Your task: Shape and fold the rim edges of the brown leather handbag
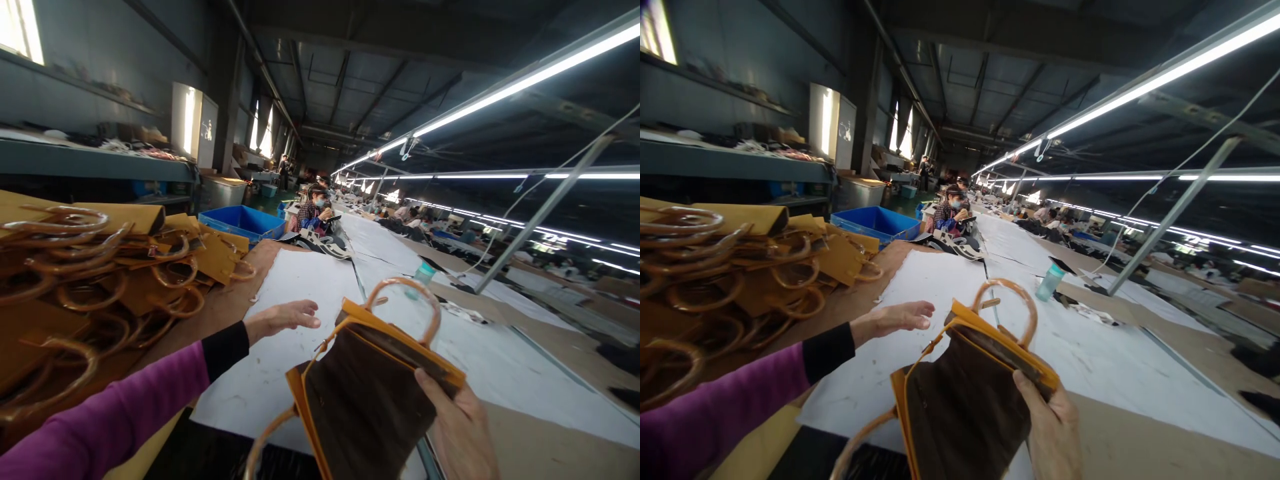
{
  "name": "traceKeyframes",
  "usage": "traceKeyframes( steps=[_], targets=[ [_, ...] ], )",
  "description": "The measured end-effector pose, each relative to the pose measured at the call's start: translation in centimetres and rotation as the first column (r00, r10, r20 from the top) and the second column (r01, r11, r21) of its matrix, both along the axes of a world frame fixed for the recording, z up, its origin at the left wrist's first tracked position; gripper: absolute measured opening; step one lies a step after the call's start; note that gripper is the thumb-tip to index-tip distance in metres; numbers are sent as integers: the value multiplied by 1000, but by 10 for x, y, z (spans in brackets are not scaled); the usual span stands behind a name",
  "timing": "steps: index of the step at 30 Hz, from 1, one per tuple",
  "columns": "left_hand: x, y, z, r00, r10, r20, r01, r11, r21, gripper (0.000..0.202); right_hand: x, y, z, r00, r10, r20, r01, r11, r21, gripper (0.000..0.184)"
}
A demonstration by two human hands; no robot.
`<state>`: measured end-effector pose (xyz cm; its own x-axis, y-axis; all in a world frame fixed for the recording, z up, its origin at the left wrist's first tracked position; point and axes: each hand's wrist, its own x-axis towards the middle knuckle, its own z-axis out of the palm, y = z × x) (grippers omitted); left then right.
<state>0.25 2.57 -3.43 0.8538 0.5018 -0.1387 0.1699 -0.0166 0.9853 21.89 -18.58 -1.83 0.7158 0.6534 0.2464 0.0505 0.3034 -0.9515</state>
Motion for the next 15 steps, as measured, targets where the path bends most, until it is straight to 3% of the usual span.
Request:
traceKeyframes(
  steps=[3, 5, 7, 11, 15],
  targets=[
    [11, -11, -12, 989, -1, -148, 18, 994, 112, 98, -3, -1, -2, 991, -37, -132, 47, 996, 71, 48],
    [23, -18, -14, 978, 19, -206, 24, 979, 204, 101, -7, 0, -4, 983, -36, -181, 49, 996, 69, 48],
    [35, -23, -14, 979, 13, -206, 46, 960, 276, 86, -9, 0, -9, 985, -46, -166, 53, 998, 43, 51],
    [48, -24, -16, 978, -2, -210, 79, 931, 357, 41, -5, -5, -20, 995, -94, 24, 94, 995, -28, 55],
    [45, -20, -13, 962, 21, -271, 92, 913, 398, 27, -1, -10, -25, 991, -107, 85, 113, 991, -68, 60]
  ],
)
